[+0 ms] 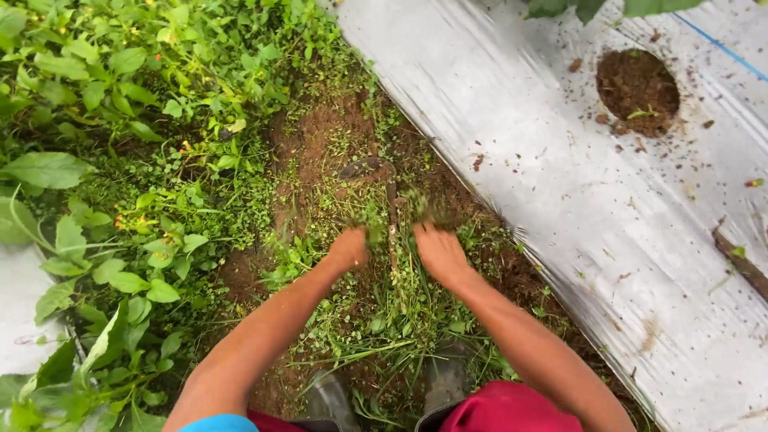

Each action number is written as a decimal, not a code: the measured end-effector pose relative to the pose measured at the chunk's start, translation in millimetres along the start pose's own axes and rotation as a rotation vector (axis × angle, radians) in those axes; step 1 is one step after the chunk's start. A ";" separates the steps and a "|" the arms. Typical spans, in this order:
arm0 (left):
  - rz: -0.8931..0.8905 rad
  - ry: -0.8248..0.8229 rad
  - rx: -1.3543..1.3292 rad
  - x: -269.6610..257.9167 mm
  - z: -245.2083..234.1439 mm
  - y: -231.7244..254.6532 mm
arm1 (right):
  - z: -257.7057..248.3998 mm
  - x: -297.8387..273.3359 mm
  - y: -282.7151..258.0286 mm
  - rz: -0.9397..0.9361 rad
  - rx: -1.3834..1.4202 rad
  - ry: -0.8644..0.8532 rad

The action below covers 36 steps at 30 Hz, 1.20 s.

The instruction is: Using a hand sickle to cut and remove weeds growing between rows of crops in a garden

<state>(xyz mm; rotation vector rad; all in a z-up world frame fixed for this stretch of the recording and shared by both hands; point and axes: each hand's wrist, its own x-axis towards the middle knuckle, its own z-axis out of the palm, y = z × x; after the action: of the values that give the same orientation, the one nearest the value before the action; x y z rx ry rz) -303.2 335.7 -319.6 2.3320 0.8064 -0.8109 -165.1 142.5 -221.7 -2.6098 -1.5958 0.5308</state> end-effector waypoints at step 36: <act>0.306 -0.509 0.348 -91.8 14.1 34.3 | -106.2 -85.5 -45.1 0.081 0.090 -0.264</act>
<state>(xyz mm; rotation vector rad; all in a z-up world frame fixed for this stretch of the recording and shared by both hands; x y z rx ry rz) -343.7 270.8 -256.8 2.2882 0.0917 -1.4056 -206.6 104.8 -89.5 -2.6357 -1.4922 0.9647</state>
